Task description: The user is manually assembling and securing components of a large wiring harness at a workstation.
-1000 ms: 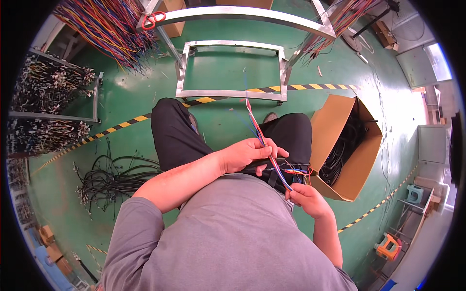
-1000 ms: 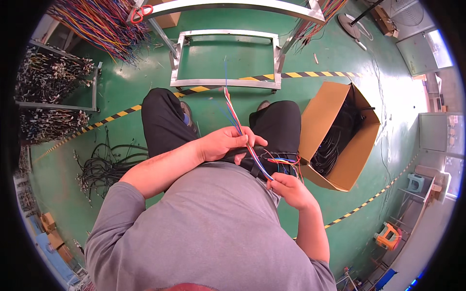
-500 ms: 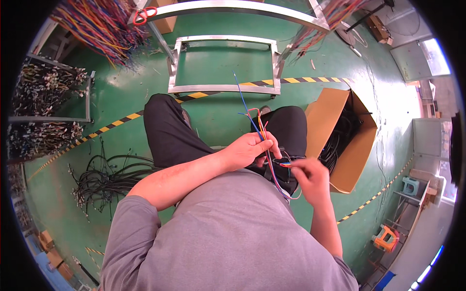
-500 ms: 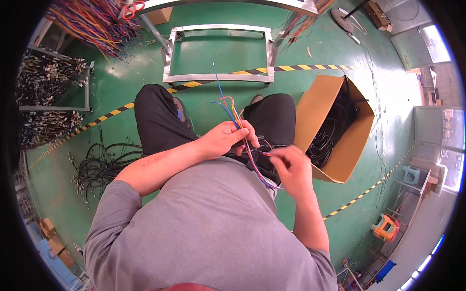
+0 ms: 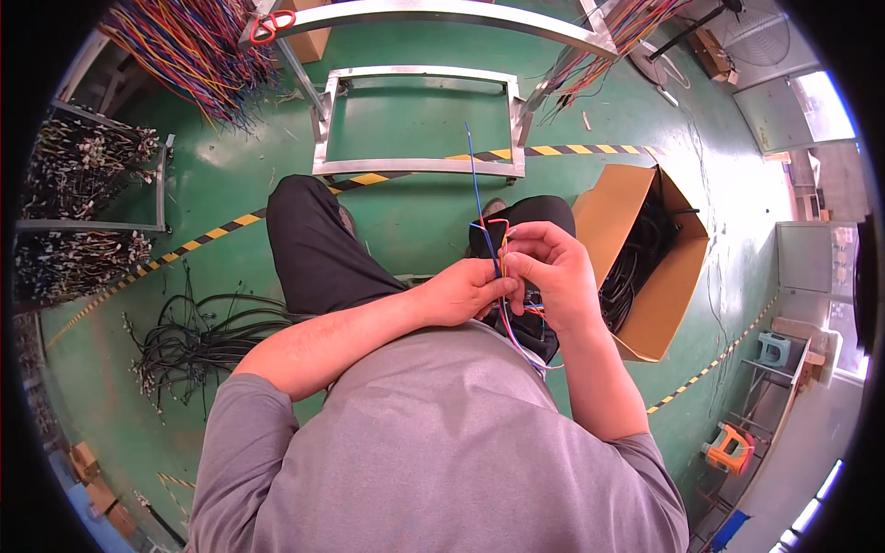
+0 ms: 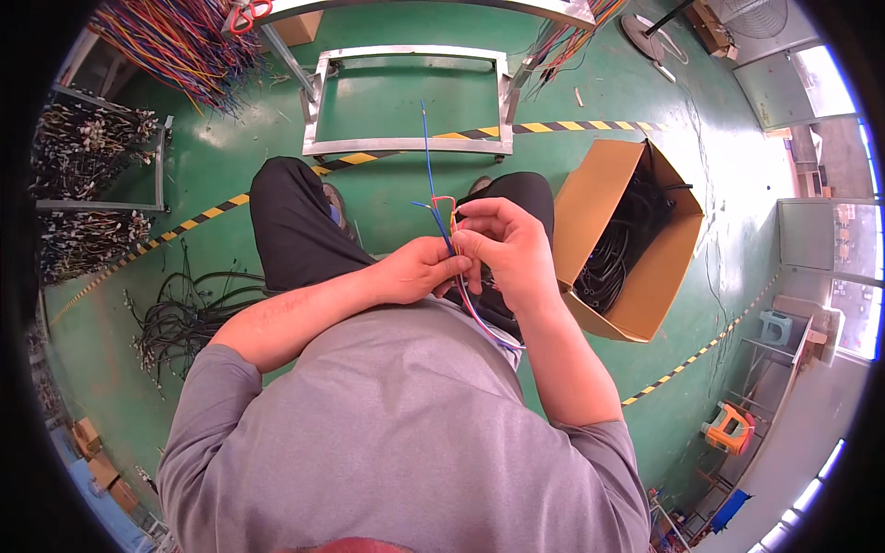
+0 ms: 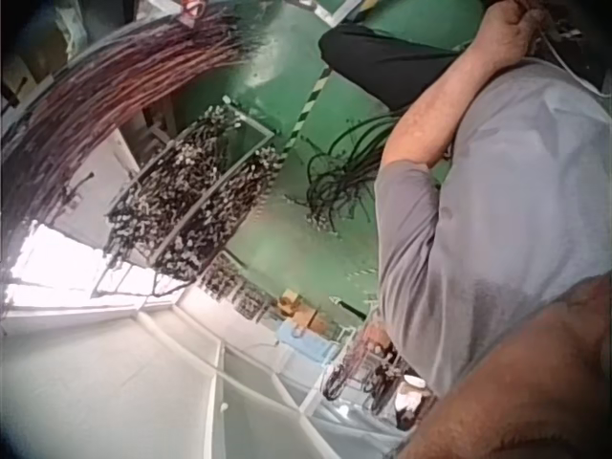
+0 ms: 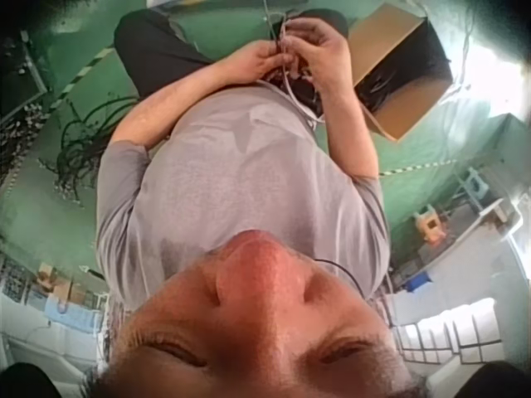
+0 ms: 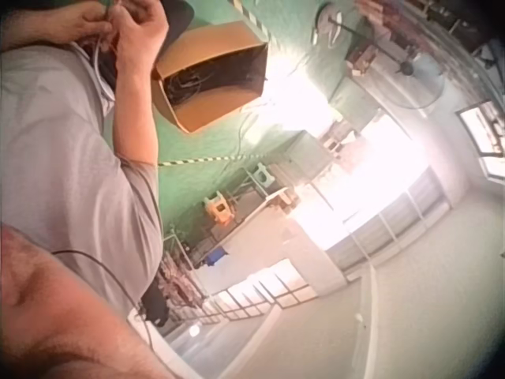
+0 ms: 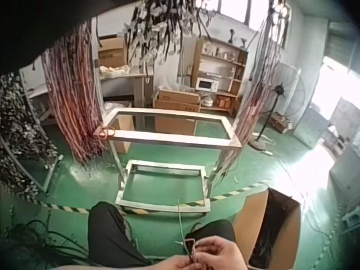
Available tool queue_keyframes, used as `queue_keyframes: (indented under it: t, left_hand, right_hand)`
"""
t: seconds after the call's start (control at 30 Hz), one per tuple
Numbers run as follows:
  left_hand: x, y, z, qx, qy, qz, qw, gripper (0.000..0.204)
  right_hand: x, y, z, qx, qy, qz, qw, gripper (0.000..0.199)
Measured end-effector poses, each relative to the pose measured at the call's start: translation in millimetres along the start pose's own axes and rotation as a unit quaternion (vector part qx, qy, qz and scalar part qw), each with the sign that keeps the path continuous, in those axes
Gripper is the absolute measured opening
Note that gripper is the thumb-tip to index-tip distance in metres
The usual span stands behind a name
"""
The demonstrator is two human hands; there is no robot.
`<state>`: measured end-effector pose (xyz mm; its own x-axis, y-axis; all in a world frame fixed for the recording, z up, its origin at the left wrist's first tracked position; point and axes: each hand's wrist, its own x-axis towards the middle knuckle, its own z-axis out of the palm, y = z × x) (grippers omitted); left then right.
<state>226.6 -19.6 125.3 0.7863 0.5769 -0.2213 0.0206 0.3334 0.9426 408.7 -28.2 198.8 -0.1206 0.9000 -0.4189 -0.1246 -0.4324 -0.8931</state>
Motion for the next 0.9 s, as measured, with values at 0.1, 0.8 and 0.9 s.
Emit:
queue_keyframes:
  t: [0.1, 0.8, 0.9]
  left_hand:
    - [0, 2, 1, -0.012, -0.003, -0.008, 1.0, 0.03]
    - [2, 9, 3, 0.004, -0.02, -0.037, 0.999, 0.024]
    - [1, 10, 1, 0.021, -0.023, -0.036, 0.999, 0.024]
  right_hand:
    - [2, 11, -1, -0.003, 0.043, -0.046, 0.998, 0.029]
    - [18, -17, 6, -0.453, 0.095, -0.363, 0.809, 0.01]
    - [23, -11, 2, -0.136, 0.087, -0.123, 0.979, 0.008]
